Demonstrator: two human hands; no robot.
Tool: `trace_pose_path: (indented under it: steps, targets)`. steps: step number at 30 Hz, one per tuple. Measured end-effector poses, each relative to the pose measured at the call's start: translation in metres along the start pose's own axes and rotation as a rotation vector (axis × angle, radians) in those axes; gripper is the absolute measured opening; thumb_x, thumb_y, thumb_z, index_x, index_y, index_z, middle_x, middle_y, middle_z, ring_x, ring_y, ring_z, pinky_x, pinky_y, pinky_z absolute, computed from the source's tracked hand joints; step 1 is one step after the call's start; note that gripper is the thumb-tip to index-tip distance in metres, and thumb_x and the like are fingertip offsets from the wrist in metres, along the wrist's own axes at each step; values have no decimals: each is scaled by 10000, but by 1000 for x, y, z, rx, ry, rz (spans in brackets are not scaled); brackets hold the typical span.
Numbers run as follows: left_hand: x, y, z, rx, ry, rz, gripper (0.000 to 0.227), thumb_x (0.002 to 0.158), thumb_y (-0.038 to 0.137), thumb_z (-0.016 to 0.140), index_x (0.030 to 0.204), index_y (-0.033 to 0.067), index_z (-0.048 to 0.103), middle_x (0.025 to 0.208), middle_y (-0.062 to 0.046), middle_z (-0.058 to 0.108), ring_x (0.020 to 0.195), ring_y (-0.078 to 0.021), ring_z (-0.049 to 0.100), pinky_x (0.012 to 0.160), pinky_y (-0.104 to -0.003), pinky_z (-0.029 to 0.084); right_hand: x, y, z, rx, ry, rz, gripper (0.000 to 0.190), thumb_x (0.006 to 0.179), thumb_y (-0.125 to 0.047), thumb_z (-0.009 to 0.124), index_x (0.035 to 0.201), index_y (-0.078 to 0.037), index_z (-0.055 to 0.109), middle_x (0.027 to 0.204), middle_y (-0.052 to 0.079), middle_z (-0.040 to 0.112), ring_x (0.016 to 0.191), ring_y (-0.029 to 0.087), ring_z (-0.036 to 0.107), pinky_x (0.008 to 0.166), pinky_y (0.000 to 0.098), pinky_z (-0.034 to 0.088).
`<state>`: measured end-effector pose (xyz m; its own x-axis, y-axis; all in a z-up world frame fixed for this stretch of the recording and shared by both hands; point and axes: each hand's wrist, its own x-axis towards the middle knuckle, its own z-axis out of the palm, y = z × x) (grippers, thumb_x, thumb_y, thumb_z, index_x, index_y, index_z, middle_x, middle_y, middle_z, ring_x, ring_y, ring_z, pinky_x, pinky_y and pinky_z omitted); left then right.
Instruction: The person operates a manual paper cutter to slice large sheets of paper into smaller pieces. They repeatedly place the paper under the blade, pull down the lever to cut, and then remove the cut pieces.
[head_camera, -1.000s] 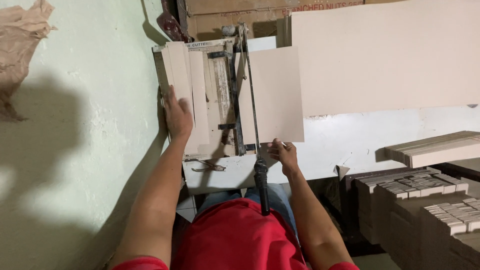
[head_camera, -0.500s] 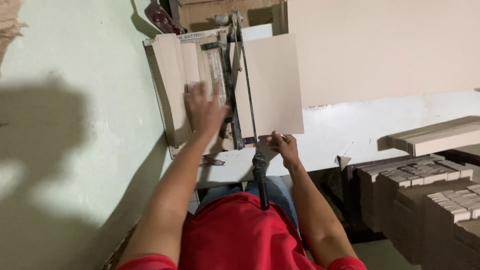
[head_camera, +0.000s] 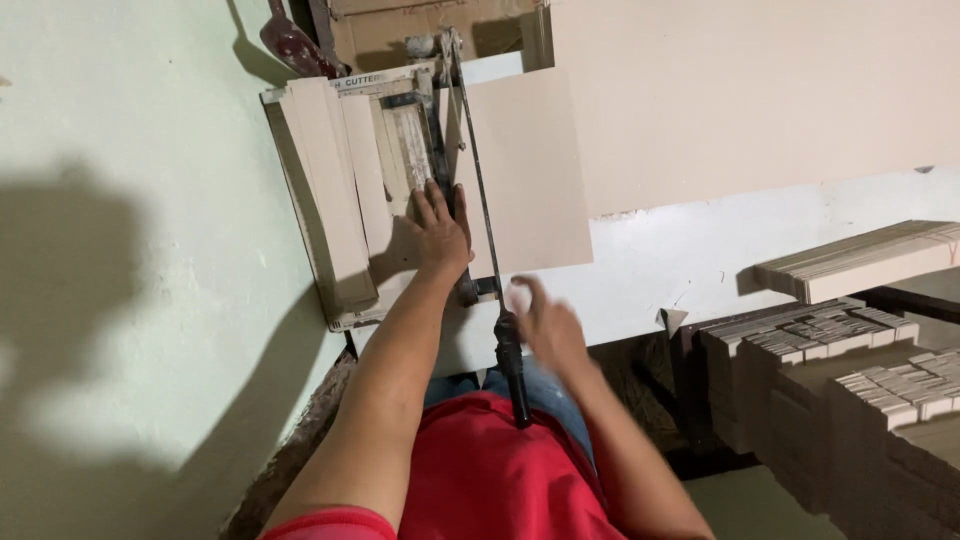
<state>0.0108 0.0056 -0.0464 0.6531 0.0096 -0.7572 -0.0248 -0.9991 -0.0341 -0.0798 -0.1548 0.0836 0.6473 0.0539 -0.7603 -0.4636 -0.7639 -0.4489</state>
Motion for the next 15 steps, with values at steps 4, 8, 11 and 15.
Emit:
trace_pose_path:
  steps: [4, 8, 11, 15]
  targets:
    - [-2, -2, 2, -64, -1, 23, 1042, 886, 421, 756, 1635, 100, 107, 1648, -285, -145, 1508, -527, -103, 1123, -794, 145, -66, -38, 7, -269, -117, -22, 909, 917, -616, 484, 1631, -186, 123, 1008, 278, 754, 942, 470, 748, 811, 541, 607]
    - [13, -2, 11, -117, 2, 30, 1092, 859, 323, 795, 1644, 133, 61, 1646, -304, -137, 1503, -539, -106, 1116, -816, 107, -41, 4, 61, -323, 77, -109, 752, 961, -248, 560, 1594, -71, 194, 905, 263, 748, 803, 461, 756, 666, 537, 616]
    - [13, -1, 13, -216, 5, 38, 1167, 842, 255, 829, 1649, 146, -7, 1646, -296, -138, 1498, -534, -131, 1110, -820, 35, 15, 81, 133, -338, 204, -139, 763, 965, -254, 525, 1634, -86, 201, 1019, 295, 711, 834, 508, 735, 707, 613, 587]
    - [6, -4, 10, -239, 17, 66, 1142, 844, 222, 814, 1646, 125, 6, 1643, -313, -119, 1499, -542, -121, 1119, -810, 30, 27, 99, 139, -373, 252, -146, 802, 963, -244, 572, 1644, -132, 164, 1013, 249, 725, 785, 472, 746, 675, 569, 595]
